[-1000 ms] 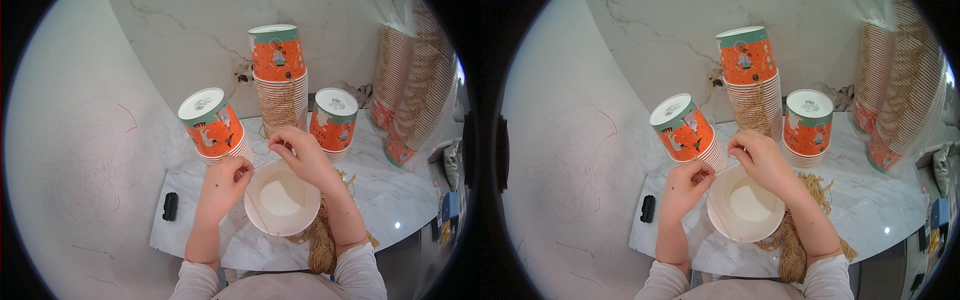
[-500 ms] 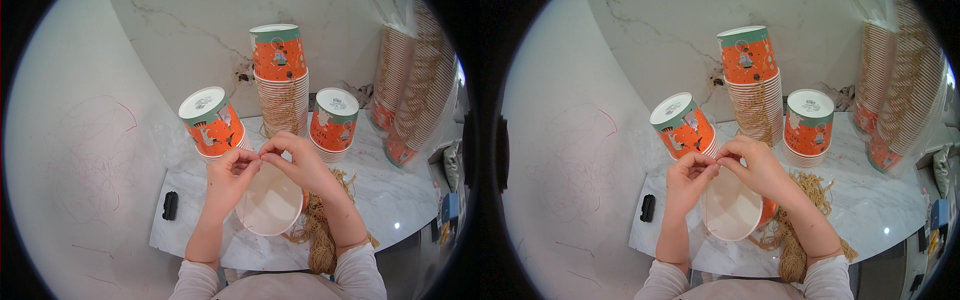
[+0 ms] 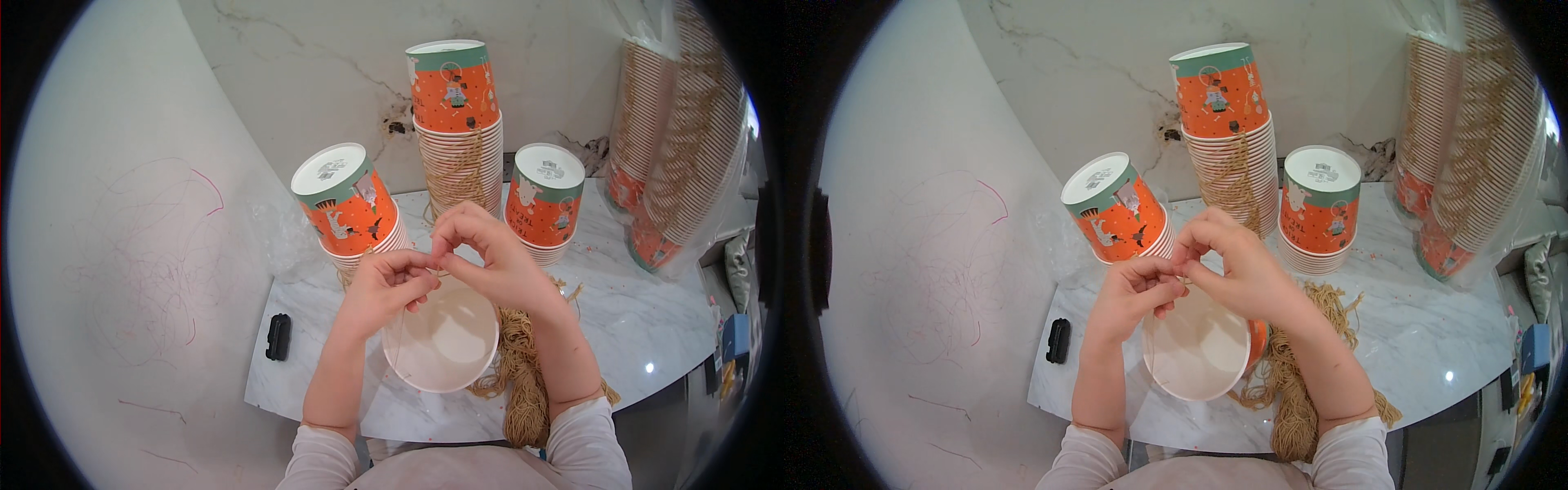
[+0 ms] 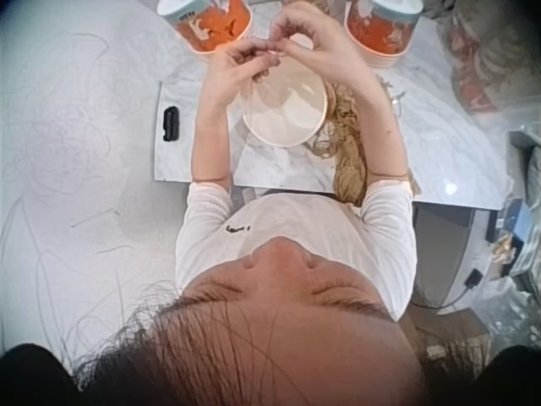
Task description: Thread a decorative gold string through the pre-punched holes of festive orange paper buckets.
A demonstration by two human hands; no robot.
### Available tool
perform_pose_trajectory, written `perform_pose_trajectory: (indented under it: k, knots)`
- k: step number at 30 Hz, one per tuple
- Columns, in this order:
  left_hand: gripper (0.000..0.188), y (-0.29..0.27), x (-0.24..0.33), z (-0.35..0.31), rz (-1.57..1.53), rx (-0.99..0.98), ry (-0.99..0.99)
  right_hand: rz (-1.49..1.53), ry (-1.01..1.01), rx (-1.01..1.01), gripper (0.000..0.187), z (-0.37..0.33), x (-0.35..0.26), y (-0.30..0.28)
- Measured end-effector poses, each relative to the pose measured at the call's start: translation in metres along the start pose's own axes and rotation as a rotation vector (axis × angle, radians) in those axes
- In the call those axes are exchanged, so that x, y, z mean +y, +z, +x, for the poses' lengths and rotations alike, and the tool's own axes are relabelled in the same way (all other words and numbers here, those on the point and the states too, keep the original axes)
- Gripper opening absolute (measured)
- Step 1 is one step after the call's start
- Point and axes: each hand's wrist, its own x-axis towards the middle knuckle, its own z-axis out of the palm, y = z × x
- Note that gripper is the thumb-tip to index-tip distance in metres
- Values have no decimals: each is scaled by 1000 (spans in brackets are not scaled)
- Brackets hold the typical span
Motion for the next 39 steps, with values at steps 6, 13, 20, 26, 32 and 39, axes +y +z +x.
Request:
perform_pose_trajectory:
  k: [6, 13, 20, 26, 32, 39]
  knots:
    - [19, -4, -2, 1, -151, -54, 16, 7, -84, 23, 10, -1, -8, 4]
    - [8, -9, -4, 3, -308, -30, -44, -66, -66, -23, 13, -6, -11, 0]
    - [7, -10, -8, 5, -265, 36, 8, -149, 31, 15, 22, -7, -25, 5]
    - [9, -9, -4, 4, -247, 75, -11, -234, -83, 110, 16, -7, -20, 15]
    - [9, -6, -1, 4, -223, 59, -14, -243, -99, 138, 10, -7, -18, 14]
    - [14, -5, 1, 6, -400, -46, -156, -227, -105, 100, 8, -5, -14, 11]
